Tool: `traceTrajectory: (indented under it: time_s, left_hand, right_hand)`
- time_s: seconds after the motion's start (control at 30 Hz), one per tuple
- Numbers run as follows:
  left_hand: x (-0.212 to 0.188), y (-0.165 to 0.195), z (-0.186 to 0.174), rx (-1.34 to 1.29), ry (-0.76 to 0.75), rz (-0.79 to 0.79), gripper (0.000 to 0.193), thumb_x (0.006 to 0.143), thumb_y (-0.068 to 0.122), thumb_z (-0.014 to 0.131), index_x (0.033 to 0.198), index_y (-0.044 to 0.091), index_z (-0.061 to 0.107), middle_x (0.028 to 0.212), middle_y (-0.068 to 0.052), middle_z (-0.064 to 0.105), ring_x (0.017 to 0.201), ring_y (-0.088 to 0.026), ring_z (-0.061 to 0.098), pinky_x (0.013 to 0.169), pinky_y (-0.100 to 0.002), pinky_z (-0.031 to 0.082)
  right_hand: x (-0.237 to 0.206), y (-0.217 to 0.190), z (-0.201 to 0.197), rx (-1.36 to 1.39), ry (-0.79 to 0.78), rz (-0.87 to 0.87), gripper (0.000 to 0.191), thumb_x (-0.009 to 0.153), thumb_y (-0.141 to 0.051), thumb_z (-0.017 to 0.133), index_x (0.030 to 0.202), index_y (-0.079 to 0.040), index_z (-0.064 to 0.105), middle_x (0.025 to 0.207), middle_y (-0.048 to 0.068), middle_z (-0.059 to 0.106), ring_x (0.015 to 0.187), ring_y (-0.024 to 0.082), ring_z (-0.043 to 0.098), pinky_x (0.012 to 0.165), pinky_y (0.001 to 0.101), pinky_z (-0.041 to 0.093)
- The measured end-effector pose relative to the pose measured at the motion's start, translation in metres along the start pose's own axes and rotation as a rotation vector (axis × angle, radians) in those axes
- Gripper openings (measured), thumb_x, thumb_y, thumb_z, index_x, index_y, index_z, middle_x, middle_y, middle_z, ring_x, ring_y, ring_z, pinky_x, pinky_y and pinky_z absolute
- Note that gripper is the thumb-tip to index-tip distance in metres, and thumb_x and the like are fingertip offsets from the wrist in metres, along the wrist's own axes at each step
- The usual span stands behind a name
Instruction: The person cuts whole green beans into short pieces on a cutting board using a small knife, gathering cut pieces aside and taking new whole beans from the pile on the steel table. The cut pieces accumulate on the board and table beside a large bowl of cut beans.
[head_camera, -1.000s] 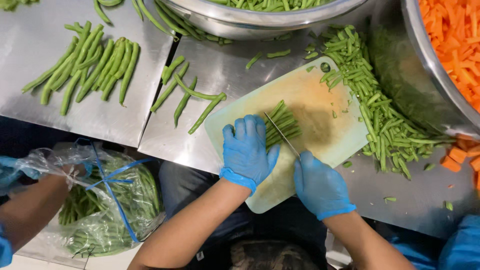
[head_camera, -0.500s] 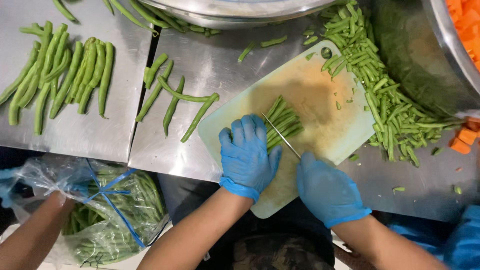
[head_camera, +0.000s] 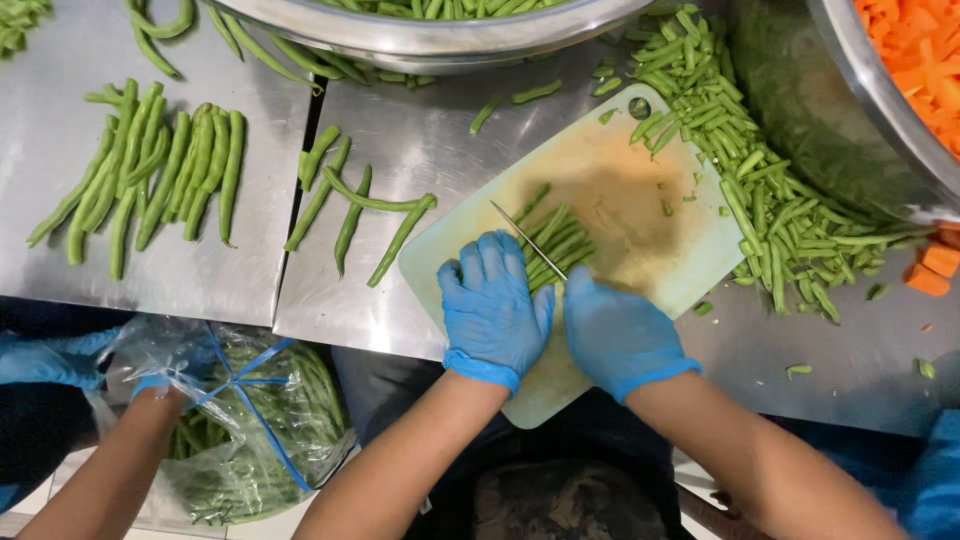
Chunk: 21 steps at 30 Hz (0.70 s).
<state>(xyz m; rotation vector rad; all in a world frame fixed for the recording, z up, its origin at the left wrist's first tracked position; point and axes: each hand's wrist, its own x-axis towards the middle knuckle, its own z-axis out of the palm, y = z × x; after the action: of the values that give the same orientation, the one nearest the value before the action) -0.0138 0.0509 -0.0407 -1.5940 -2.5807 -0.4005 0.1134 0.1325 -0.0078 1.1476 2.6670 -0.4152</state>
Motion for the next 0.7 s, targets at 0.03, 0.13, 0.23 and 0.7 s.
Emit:
traceTrajectory:
  time_s: [0.03, 0.13, 0.23, 0.7]
  left_hand:
    - [-0.001, 0.0, 0.0, -0.002, 0.0, 0.0, 0.081, 0.08, 0.056, 0.066, 0.135, -0.001, 0.052, 0.131, -0.017, 0.052, 0.117, -0.032, 0.048, 0.096, -0.05, 0.037]
    - [-0.003, -0.001, -0.001, 0.005, -0.007, 0.002, 0.081, 0.082, 0.054, 0.066, 0.138, -0.003, 0.051, 0.131, -0.016, 0.052, 0.116, -0.031, 0.048, 0.095, -0.049, 0.037]
    - [-0.005, 0.0, -0.002, 0.007, 0.016, 0.018, 0.081, 0.082, 0.054, 0.065, 0.138, -0.004, 0.051, 0.13, -0.017, 0.052, 0.115, -0.031, 0.049, 0.094, -0.049, 0.037]
    - [-0.015, -0.004, -0.019, -0.224, 0.146, -0.008, 0.079, 0.07, 0.042, 0.07, 0.133, -0.003, 0.053, 0.12, -0.016, 0.053, 0.111, -0.032, 0.05, 0.095, -0.051, 0.037]
  right_hand:
    - [-0.007, 0.004, 0.0, -0.01, -0.034, 0.031, 0.016, 0.094, -0.017, 0.048, 0.104, -0.006, 0.054, 0.087, 0.024, 0.072, 0.08, 0.047, 0.071, 0.071, 0.0607, 0.055]
    - [-0.036, 0.016, 0.002, -0.02, -0.133, 0.117, 0.017, 0.096, -0.02, 0.046, 0.107, -0.008, 0.053, 0.086, 0.025, 0.072, 0.079, 0.049, 0.07, 0.073, 0.0629, 0.053]
    - [-0.059, 0.027, 0.007, 0.007, -0.15, 0.164, 0.019, 0.097, -0.025, 0.046, 0.107, -0.01, 0.053, 0.087, 0.025, 0.071, 0.08, 0.05, 0.069, 0.074, 0.063, 0.052]
    - [-0.014, 0.075, -0.045, -0.121, 0.334, 0.124, 0.057, 0.083, -0.019, 0.065, 0.139, -0.014, 0.055, 0.136, 0.024, 0.058, 0.115, 0.046, 0.06, 0.093, 0.0563, 0.05]
